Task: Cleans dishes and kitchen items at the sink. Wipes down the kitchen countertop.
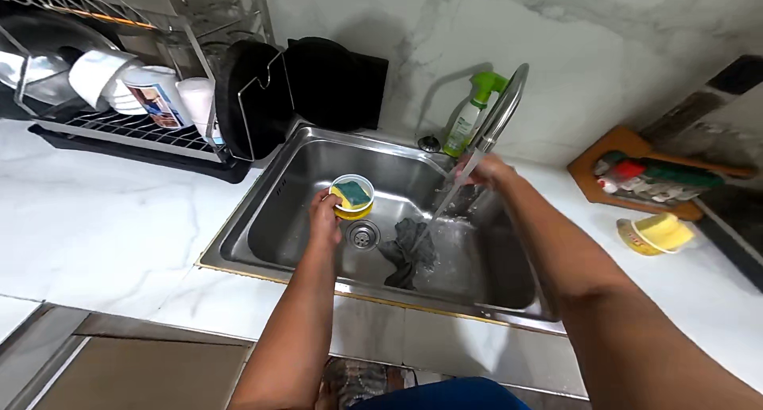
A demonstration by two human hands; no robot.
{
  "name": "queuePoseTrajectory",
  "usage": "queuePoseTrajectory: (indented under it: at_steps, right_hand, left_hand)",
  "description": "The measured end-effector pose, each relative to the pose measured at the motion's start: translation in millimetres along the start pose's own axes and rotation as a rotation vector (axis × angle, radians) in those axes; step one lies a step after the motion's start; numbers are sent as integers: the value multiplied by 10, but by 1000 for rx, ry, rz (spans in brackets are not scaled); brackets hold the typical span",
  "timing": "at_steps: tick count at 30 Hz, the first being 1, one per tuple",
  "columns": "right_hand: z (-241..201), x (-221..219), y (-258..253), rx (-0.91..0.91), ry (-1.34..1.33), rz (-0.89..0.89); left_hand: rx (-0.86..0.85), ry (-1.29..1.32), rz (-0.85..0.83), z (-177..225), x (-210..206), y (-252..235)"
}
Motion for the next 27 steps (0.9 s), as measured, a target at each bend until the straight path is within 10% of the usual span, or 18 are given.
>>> queuePoseTrajectory:
  at_steps: [4, 12, 19, 27]
  right_hand:
    - [-15, 493, -394, 153, 628, 107]
    - [266, 512, -397, 280, 679, 151]
    - [579, 639, -735, 45, -56, 202]
    - [284, 151, 48, 92, 342, 338]
  left_hand:
    - [0, 5, 17, 6, -8, 1]
    - [5, -3, 29, -10, 6, -43]
    - [-14, -53, -4, -14, -12, -49]
    - [23, -211, -175, -78, -95, -70]
Point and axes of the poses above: each hand's wrist, its own y-axis away from the middle knuckle, its own x-axis out of the back of the hand, z = x × y, the point moved 4 cm from there along -y, towards the middle knuckle, and after that the axes turned 4 degrees about -y, right-handed, at the moved point
